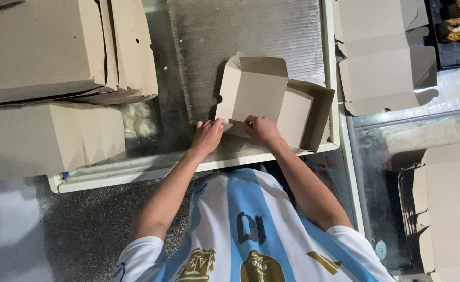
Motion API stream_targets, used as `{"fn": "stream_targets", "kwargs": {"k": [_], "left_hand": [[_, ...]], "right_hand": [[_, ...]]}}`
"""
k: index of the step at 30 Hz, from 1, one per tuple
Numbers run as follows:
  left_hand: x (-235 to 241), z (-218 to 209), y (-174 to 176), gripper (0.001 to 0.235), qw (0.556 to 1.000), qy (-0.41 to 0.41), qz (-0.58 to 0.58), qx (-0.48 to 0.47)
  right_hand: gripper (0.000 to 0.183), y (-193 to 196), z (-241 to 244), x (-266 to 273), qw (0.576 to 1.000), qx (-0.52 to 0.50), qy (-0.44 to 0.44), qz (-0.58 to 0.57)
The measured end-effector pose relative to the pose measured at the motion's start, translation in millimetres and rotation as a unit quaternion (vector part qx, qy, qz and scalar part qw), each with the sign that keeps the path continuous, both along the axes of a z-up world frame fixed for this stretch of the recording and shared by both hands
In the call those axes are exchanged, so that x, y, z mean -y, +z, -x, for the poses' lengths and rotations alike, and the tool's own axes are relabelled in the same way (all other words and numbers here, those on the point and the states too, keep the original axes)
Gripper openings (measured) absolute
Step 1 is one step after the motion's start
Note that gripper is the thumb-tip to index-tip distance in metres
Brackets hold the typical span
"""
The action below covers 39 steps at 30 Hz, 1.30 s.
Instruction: The person assembles flat cardboard boxes by folding the sides and tucking the tabs into slots to form a three-dimensional container. The person repeats this process for several boxes, stacking the finished ones on a nearby surface.
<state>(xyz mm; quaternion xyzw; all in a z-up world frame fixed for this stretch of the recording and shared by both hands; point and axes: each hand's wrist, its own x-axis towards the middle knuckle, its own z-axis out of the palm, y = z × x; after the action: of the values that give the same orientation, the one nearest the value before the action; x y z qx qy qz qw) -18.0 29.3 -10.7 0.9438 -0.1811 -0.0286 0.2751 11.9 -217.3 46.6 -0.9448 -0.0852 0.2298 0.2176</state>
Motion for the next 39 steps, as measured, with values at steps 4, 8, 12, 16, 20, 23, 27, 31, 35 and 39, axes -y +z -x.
{"fn": "stream_targets", "kwargs": {"k": [4,8,12,16,20,23,27,31,35,39], "left_hand": [[-9,8,11,0.008,0.998,-0.008,0.038,-0.046],[-12,13,12,0.017,0.999,0.004,0.007,-0.038],[-5,14,53,0.056,0.995,0.031,-0.014,-0.09],[-3,13,61,0.052,0.993,0.046,-0.08,-0.078],[-4,14,37,0.041,0.988,0.041,-0.149,-0.002],[-2,13,43,0.035,0.981,0.044,-0.186,0.043],[14,12,60,0.035,0.978,0.041,-0.168,0.116],[62,11,77,0.035,0.978,0.0,-0.111,0.177],[122,18,78,0.028,0.973,-0.187,-0.077,0.11],[158,15,46,0.025,0.961,-0.245,-0.104,0.08]], "right_hand": [[0.025,-1,9,6,0.996,0.069,0.043,0.04],[0.015,10,26,12,0.98,0.159,0.117,0.021],[0.023,-2,56,11,0.95,0.223,0.215,-0.024],[0.024,-2,83,9,0.938,0.267,0.219,-0.017],[0.022,19,100,18,0.932,0.337,0.108,-0.072],[0.035,19,111,42,0.94,0.338,0.024,-0.028],[0.054,2,123,70,0.938,0.338,-0.047,0.068],[0.037,-27,126,84,0.938,0.323,-0.091,0.09],[0.012,-44,122,95,0.939,0.328,-0.083,0.057],[0.021,-83,122,114,0.952,0.28,-0.102,-0.075]]}}
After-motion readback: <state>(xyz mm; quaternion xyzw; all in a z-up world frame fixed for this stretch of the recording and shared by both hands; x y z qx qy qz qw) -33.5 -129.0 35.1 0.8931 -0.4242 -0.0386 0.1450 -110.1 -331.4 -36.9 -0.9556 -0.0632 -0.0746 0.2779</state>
